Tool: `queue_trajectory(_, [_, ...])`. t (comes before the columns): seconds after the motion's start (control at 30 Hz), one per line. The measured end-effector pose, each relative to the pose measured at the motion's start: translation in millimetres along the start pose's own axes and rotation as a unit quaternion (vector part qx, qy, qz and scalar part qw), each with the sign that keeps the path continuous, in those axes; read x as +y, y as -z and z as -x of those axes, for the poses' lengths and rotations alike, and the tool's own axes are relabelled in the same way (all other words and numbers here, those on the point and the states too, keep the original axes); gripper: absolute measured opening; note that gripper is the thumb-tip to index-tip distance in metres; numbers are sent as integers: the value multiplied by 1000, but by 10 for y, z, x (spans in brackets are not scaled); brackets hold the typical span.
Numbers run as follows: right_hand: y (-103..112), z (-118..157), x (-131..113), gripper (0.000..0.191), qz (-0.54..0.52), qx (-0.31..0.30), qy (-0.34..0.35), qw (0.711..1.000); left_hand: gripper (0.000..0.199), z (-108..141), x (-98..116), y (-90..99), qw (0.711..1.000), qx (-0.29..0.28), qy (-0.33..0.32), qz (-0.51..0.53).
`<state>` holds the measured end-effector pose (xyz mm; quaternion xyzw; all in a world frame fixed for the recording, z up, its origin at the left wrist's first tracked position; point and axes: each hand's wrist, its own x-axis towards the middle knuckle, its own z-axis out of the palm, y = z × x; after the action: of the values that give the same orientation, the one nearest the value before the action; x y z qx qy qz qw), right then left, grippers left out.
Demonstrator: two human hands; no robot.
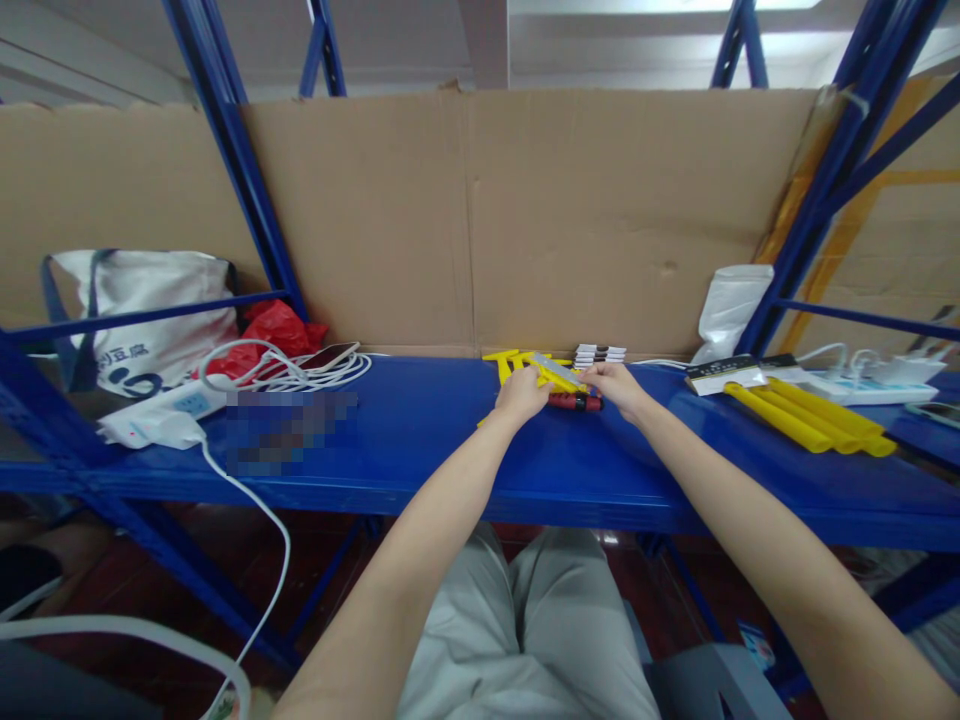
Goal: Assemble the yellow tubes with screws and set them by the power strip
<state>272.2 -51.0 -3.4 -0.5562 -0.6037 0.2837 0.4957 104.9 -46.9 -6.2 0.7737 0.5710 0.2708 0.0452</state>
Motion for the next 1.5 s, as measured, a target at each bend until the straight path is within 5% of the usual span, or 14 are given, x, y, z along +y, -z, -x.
queue_trajectory(0.37, [-7,-17,23,16,37,-5,13,999,31,4,2,2,1000,18,-12,7])
queue_trajectory(0.53, [18,1,-7,14,48,-20,-4,999,51,75,12,55,995,13,-92,-34])
queue_trajectory(0.83, [47,46,-75,15,35,-48,1,998,50,119,36,71,975,-33,-171,-140])
queue_trajectory(1.27, [97,-18,29,25,48,-79,21,995,53,131,61,79,973,-42,-177,-141])
queue_trajectory(1.5, [81,-71,110,15,38,-92,-9,995,49,134,50,38,974,-54,-172,-135])
